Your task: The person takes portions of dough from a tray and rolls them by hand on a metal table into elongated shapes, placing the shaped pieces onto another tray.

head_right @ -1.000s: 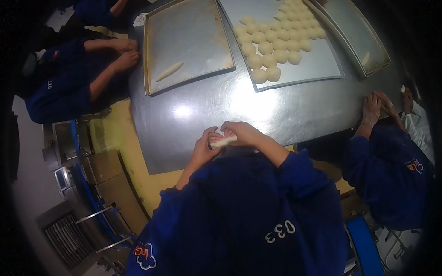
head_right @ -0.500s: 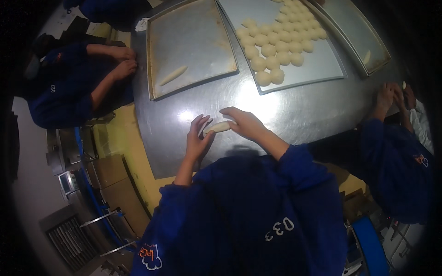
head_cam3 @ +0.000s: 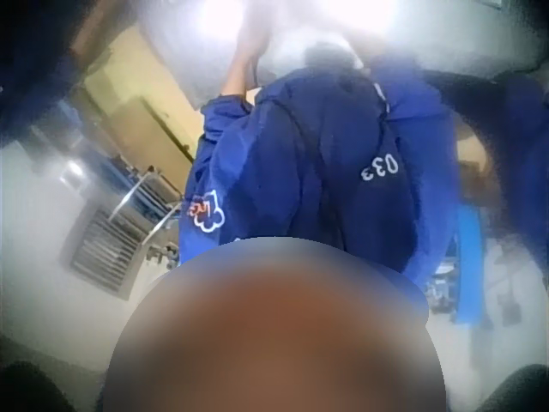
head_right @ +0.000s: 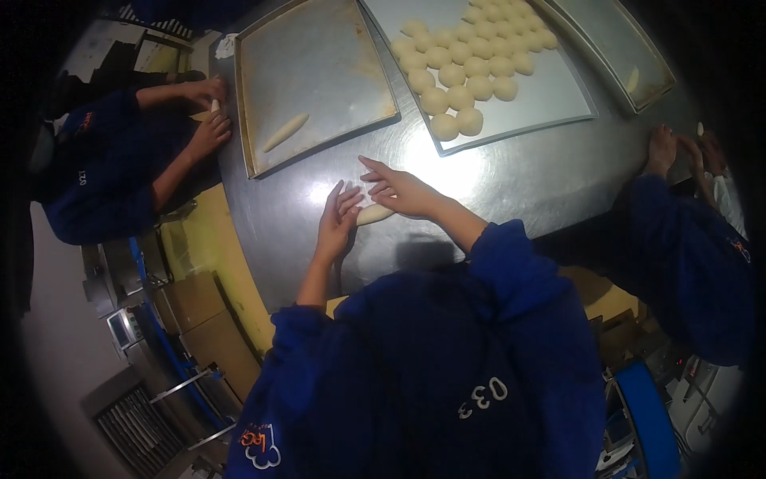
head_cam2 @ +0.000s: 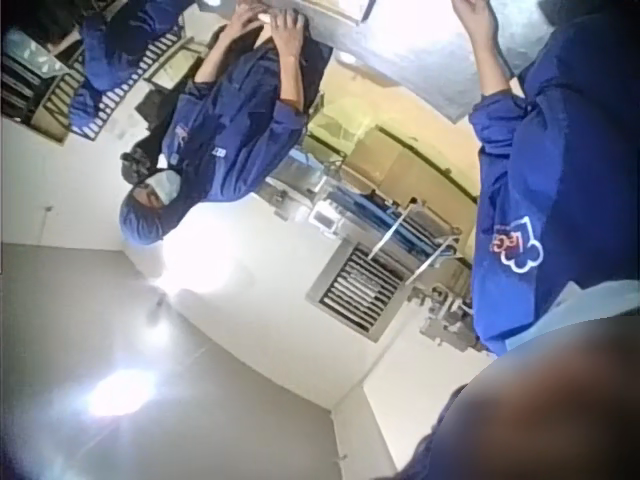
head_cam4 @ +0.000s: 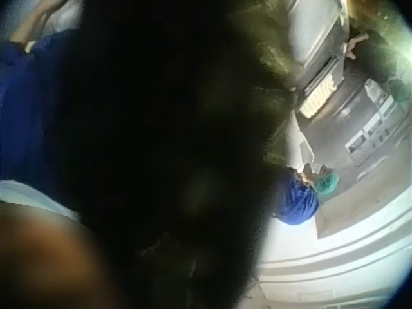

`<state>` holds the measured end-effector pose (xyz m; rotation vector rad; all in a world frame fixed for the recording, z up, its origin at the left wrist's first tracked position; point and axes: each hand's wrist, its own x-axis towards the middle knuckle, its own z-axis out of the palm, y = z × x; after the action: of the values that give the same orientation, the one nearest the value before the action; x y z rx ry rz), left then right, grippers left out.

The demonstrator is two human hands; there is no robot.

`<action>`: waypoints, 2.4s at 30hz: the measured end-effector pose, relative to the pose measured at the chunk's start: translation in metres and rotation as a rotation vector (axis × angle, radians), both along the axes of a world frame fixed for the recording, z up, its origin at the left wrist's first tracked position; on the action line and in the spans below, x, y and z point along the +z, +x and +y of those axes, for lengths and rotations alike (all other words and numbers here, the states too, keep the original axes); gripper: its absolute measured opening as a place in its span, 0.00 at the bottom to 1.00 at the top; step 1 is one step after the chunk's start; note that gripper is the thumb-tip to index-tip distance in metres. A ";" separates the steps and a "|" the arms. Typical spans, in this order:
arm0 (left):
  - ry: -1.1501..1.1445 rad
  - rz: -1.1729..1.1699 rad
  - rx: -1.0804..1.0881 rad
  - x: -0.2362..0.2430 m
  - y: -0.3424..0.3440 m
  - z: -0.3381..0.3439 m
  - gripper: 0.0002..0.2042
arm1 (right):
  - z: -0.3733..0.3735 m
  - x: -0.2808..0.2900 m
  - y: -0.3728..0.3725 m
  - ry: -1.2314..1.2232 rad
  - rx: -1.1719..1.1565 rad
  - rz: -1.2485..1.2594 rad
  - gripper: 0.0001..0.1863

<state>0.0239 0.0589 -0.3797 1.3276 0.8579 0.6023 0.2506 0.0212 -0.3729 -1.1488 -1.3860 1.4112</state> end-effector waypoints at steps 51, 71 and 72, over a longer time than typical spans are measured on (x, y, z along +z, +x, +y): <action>0.604 0.562 0.073 0.016 -0.028 -0.041 0.11 | -0.059 0.003 0.020 0.333 -0.103 -0.579 0.13; 0.866 0.643 0.151 0.000 -0.049 -0.049 0.09 | -0.069 -0.008 0.034 0.398 -0.224 -0.680 0.08; 0.886 0.659 0.120 0.000 -0.052 -0.049 0.10 | -0.072 -0.008 0.035 0.419 -0.220 -0.737 0.09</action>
<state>-0.0284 0.0103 -0.3794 2.3695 1.2744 0.6773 0.2861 -0.0505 -0.3806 -1.5399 -1.8628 0.4961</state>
